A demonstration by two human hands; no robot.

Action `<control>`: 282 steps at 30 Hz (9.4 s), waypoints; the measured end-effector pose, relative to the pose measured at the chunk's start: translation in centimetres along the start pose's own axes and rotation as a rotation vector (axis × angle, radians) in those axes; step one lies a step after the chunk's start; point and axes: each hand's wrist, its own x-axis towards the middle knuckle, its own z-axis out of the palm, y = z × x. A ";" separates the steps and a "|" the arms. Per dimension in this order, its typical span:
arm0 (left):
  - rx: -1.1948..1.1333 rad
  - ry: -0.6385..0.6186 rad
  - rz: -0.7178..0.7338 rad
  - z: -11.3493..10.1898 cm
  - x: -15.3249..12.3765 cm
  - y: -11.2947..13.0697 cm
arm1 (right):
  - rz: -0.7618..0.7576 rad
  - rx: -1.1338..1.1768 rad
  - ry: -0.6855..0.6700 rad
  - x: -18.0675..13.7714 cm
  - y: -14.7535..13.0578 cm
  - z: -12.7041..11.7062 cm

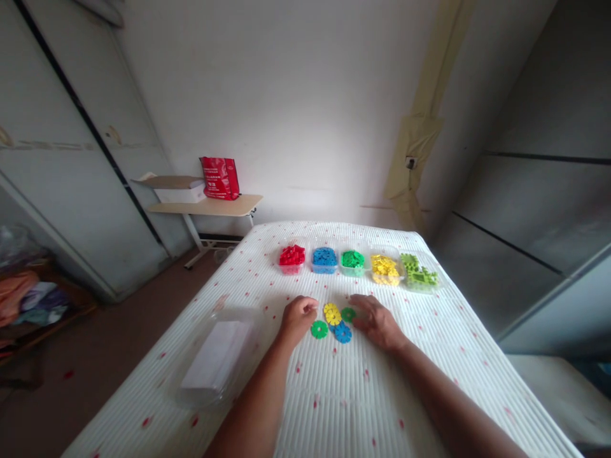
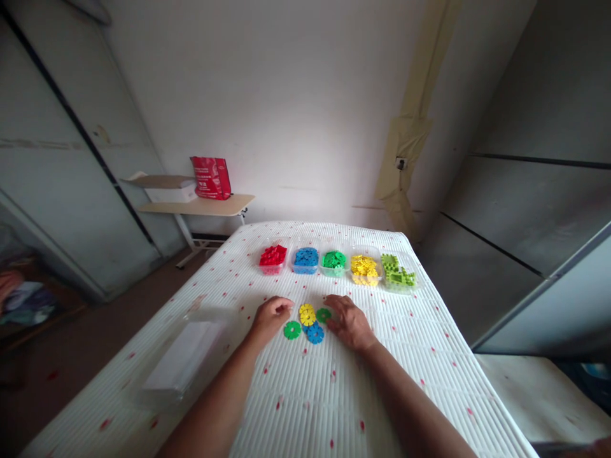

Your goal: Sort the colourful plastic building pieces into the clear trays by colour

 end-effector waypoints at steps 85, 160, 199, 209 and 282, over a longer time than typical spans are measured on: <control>0.354 -0.124 0.156 1.6 -0.4 1.4 | 0.276 -0.426 0.121 10.9 -0.2 -6.1; 0.166 -0.111 0.138 10.5 11.6 13.6 | 0.902 0.792 0.801 -0.7 3.9 -2.6; -0.084 0.174 -0.149 0.0 1.3 0.1 | 0.336 0.123 -0.074 -0.1 -5.2 -1.5; -0.201 0.210 -0.135 0.1 1.3 0.1 | 0.239 -0.148 -0.379 1.3 -6.4 0.5; -0.033 0.164 -0.037 0.6 1.4 -0.4 | 0.210 -0.393 0.061 -2.7 2.0 -2.2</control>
